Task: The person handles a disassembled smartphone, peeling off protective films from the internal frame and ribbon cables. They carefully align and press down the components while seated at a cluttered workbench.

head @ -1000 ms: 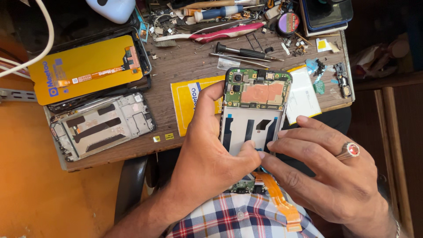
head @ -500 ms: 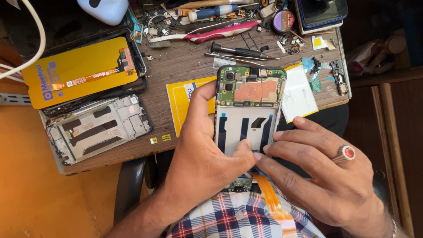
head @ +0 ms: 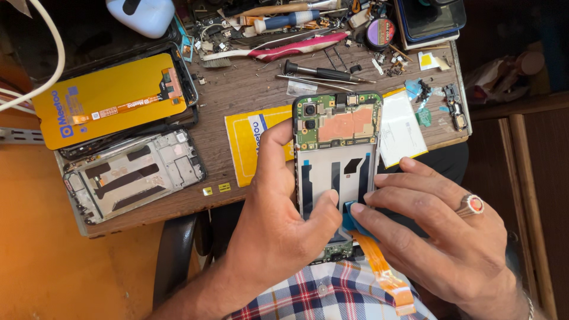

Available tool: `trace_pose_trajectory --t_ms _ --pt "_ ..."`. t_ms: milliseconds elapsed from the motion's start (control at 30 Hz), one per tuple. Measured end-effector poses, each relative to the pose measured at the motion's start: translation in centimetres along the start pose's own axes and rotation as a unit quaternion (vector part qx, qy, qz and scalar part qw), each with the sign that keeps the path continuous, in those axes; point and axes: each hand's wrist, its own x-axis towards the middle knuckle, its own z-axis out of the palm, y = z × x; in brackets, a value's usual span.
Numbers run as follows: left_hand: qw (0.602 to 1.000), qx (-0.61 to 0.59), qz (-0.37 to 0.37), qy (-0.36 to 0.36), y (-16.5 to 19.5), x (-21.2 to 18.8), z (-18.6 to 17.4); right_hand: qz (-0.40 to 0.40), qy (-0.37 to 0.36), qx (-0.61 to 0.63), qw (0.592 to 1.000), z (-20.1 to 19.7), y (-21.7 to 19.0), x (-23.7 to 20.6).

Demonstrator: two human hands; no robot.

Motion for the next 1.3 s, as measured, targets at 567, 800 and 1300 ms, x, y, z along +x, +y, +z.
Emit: trace_pose_trajectory --t_ms 567,800,1300 --pt "0.999 -0.030 0.030 0.012 -0.4 -0.7 0.5 0.013 -0.009 0.006 1.000 -0.3 -0.3 -0.4" --pt "0.998 -0.037 0.046 0.014 -0.6 -1.0 0.7 0.013 -0.014 -0.009 1.000 -0.1 -0.1 -0.5" --pt "0.997 -0.031 0.071 0.016 -1.1 -1.2 0.9 0.007 -0.006 -0.002 1.000 0.0 -0.4 -0.5"
